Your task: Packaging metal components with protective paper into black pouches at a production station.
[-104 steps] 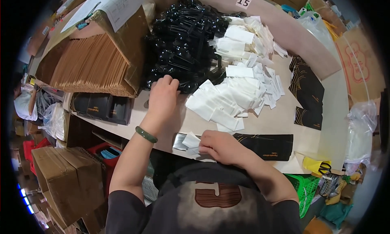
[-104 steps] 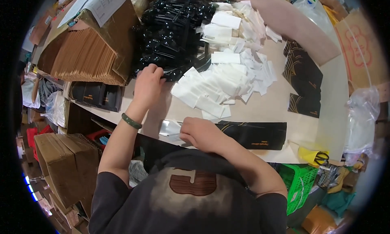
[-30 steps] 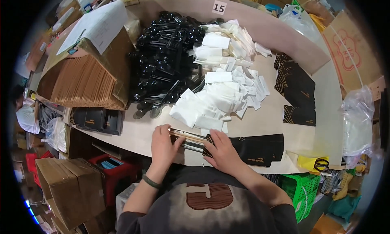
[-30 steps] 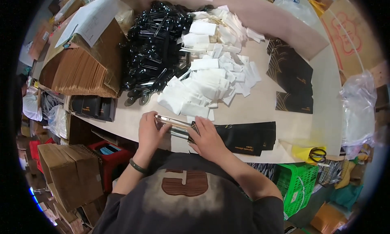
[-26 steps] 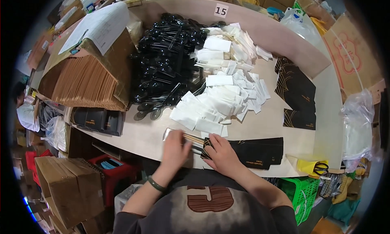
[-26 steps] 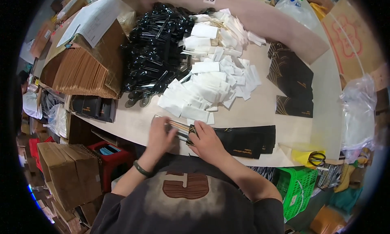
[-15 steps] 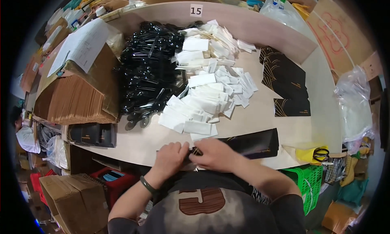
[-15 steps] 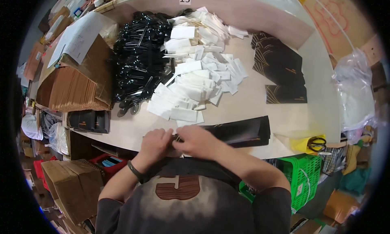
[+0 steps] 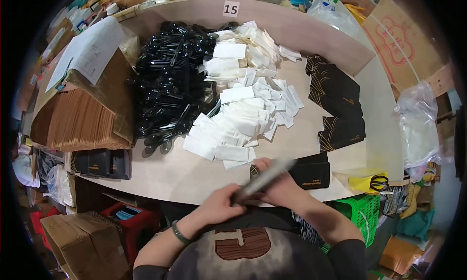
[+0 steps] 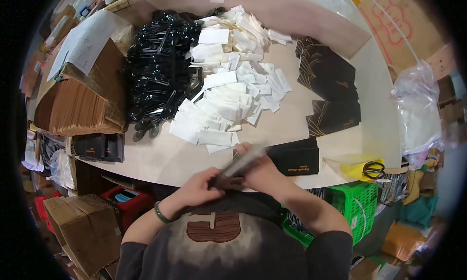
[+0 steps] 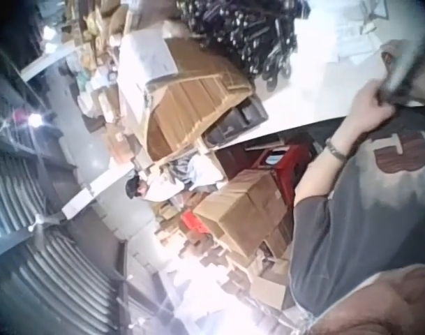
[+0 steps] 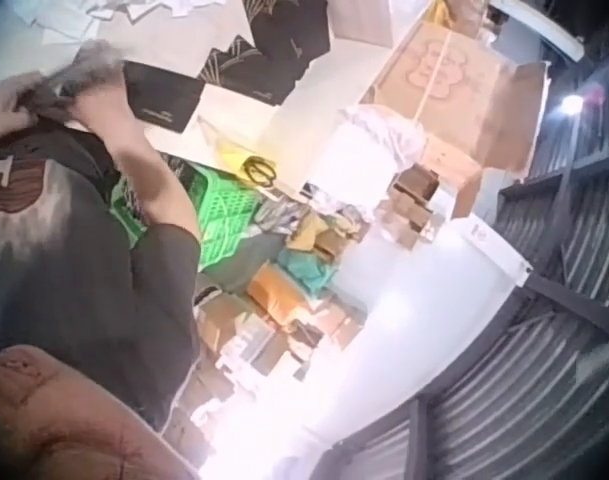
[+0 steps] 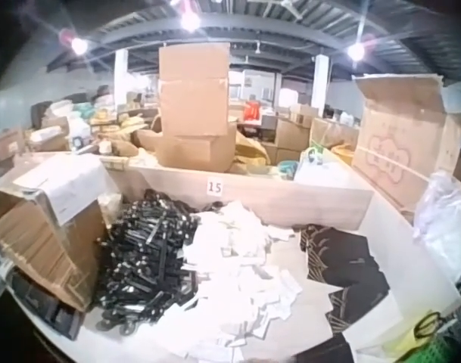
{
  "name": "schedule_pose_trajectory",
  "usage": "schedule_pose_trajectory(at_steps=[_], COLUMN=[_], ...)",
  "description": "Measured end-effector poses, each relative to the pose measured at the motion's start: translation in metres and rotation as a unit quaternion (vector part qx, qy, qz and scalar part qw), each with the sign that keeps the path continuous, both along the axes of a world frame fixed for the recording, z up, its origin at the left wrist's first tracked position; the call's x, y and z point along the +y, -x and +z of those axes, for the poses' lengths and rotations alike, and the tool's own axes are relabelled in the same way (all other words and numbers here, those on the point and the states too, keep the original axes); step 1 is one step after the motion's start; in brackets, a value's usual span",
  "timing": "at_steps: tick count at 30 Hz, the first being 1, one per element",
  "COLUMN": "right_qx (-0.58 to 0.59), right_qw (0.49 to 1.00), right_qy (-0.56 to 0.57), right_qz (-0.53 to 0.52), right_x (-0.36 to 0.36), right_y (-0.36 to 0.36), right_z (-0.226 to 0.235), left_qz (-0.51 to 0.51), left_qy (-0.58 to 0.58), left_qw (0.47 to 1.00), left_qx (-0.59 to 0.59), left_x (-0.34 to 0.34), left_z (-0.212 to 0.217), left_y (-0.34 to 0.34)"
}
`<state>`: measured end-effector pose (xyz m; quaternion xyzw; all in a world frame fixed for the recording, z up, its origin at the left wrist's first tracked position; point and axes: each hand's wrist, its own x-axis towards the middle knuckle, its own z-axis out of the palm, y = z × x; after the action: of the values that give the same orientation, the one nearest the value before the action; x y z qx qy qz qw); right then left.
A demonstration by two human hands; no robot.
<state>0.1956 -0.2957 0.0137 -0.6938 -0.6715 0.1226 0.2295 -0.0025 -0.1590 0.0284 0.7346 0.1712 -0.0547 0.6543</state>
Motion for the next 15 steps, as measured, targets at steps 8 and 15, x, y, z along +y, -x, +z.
schedule_pose_trajectory(at_steps=[8, 15], right_qx=[0.010, 0.142], right_qw=[0.970, 0.977], right_qy=[0.165, 0.068], right_qz=[-0.178, -0.144], right_x=[0.024, 0.038], right_y=[0.031, 0.057], right_z=[-0.013, -0.031], left_qz=[0.126, -0.050], left_qy=[-0.424, -0.427], left_qw=[0.892, 0.900], left_qx=[0.090, 0.069], left_x=[0.021, 0.048], left_z=[-0.012, 0.007], left_y=[0.048, 0.038])
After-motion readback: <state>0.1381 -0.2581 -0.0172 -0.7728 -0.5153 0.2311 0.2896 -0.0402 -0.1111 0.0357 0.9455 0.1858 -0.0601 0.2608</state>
